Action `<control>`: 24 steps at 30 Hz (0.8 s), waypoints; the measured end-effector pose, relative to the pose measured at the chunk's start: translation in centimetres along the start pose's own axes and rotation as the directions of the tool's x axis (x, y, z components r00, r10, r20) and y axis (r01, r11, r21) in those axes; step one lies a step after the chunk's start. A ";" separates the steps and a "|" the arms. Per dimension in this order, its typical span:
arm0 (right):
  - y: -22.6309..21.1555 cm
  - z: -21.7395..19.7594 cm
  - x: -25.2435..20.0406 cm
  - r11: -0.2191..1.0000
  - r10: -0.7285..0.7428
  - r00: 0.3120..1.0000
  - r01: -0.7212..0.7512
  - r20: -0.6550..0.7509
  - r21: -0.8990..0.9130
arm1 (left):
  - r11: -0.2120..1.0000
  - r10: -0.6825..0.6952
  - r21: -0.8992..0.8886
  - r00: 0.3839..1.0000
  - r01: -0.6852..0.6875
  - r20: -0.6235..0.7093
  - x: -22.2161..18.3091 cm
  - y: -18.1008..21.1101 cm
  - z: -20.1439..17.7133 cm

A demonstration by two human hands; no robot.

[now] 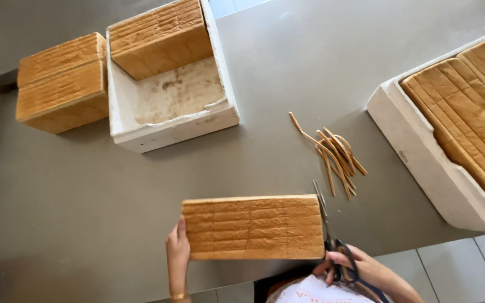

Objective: Trim the crusts or edges off of loaves of bread using a pair of scissors.

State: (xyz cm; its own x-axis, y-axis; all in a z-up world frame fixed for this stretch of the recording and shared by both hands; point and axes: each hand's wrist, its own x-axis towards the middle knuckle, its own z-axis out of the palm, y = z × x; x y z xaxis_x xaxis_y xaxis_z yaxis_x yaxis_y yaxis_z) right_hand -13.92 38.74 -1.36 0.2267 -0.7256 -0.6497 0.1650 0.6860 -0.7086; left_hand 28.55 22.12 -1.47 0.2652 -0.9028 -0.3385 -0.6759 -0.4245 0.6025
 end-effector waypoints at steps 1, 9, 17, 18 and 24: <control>0.2 0.3 1.1 0.994 -0.027 1.000 0.027 -0.004 0.104 | 0.992 -0.058 -0.115 0.998 0.058 0.002 0.1 -2.2 0.3; -5.5 1.1 6.7 0.952 -0.149 0.957 0.207 -0.247 0.226 | 0.868 0.138 -0.495 0.979 -0.046 0.152 0.7 1.3 -1.8; -12.2 2.1 11.7 0.847 -0.480 0.811 0.528 -0.334 0.065 | 0.612 -0.091 -0.766 0.944 -0.197 -0.316 -2.0 2.7 8.3; -12.3 2.2 12.1 0.846 -0.479 0.811 0.528 -0.335 0.068 | 0.615 -0.089 -0.763 0.944 -0.198 -0.317 -3.8 1.5 10.9; -10.6 -1.2 12.8 0.825 -0.532 0.813 0.560 -0.238 0.069 | 0.421 0.378 -0.738 0.842 -0.527 -0.385 0.9 -18.6 31.0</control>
State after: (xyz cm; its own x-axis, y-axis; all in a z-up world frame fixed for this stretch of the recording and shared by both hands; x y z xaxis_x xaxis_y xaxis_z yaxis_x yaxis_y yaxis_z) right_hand -13.87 22.12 -2.49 -0.1323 -0.9672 -0.2168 0.3294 0.1634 -0.9300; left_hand 20.03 31.38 -35.38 0.2331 -0.9470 0.2210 0.0830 0.2458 0.9658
